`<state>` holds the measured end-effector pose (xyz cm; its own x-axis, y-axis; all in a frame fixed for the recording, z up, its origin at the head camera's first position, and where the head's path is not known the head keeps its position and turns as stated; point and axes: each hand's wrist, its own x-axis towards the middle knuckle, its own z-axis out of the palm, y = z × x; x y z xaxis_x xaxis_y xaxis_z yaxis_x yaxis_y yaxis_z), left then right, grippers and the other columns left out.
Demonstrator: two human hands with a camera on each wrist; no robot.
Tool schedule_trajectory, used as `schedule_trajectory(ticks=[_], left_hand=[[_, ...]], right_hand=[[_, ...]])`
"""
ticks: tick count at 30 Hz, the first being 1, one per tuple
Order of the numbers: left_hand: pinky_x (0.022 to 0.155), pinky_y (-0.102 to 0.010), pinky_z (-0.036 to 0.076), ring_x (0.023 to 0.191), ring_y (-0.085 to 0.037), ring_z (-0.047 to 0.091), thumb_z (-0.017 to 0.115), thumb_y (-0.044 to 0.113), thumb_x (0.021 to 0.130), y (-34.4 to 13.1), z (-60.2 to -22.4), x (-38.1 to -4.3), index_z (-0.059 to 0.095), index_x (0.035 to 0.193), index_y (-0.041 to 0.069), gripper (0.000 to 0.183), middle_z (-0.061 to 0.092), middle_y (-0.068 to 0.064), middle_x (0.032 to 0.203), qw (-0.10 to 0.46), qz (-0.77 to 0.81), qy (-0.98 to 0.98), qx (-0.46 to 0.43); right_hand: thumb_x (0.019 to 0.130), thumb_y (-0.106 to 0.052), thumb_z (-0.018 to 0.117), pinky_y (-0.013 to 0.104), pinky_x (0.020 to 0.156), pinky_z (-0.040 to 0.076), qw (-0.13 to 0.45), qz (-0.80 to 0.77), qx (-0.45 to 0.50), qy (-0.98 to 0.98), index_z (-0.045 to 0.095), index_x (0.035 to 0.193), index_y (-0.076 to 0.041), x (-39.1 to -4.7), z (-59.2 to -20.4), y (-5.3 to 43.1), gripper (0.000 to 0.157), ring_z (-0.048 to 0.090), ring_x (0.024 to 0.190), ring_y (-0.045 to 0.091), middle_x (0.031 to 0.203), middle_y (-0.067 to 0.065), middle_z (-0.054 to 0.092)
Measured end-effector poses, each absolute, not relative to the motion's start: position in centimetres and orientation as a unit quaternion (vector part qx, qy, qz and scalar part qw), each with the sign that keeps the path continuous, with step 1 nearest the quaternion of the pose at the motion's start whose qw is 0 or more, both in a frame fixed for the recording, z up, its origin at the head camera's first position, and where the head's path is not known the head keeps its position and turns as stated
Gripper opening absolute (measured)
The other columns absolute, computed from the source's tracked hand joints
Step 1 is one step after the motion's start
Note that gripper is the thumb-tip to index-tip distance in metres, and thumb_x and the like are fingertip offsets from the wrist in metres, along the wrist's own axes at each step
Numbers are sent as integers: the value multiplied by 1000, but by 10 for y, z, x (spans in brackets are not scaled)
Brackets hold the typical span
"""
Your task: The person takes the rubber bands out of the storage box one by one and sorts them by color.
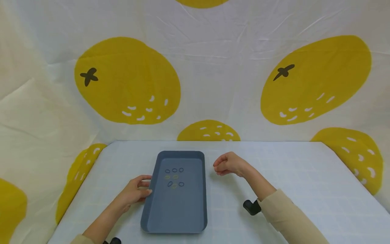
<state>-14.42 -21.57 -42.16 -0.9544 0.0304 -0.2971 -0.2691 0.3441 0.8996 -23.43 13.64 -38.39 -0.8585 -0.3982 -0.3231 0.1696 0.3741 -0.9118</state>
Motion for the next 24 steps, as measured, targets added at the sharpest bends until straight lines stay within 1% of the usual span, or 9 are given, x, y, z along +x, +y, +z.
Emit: schedule_trajectory(ticks=[4, 7, 11, 17, 24], left_hand=[[66, -37, 51, 85, -23, 61, 62, -7, 82, -216, -420, -145, 41, 132, -6, 55, 54, -26, 114, 133, 564, 812, -73], [66, -37, 51, 86, -23, 61, 62, -7, 82, -216, -421, -146, 41, 132, -5, 54, 54, -26, 115, 136, 562, 812, -76], [68, -38, 51, 88, -24, 61, 62, -8, 82, -218, -423, -146, 40, 133, -6, 55, 53, -27, 116, 135, 572, 806, -69], [69, -38, 52, 89, -24, 61, 61, -8, 82, -219, -424, -145, 39, 133, -7, 55, 53, -27, 116, 135, 578, 803, -60], [68, -37, 52, 89, -24, 61, 61, -8, 82, -217, -422, -145, 41, 132, -6, 54, 53, -26, 116, 137, 578, 802, -68]], right_hand=[[82, 3, 65, 35, 69, 54, 261, -542, -74, 795, 62, 96, 14, -231, -395, 138, 18, 63, 67, 18, 78, 9, 67], [81, 3, 66, 34, 68, 54, 259, -534, -62, 802, 63, 93, 12, -229, -404, 138, 15, 62, 67, 17, 78, 7, 66], [79, 4, 68, 32, 66, 53, 253, -525, -56, 811, 65, 89, 9, -226, -413, 138, 12, 61, 65, 16, 75, 7, 66], [78, 4, 69, 30, 61, 53, 254, -523, -61, 811, 65, 87, 9, -221, -426, 136, 11, 61, 61, 15, 70, 8, 65], [78, 3, 71, 27, 57, 51, 249, -506, -59, 824, 66, 84, 8, -219, -428, 134, 9, 59, 57, 14, 66, 6, 64]])
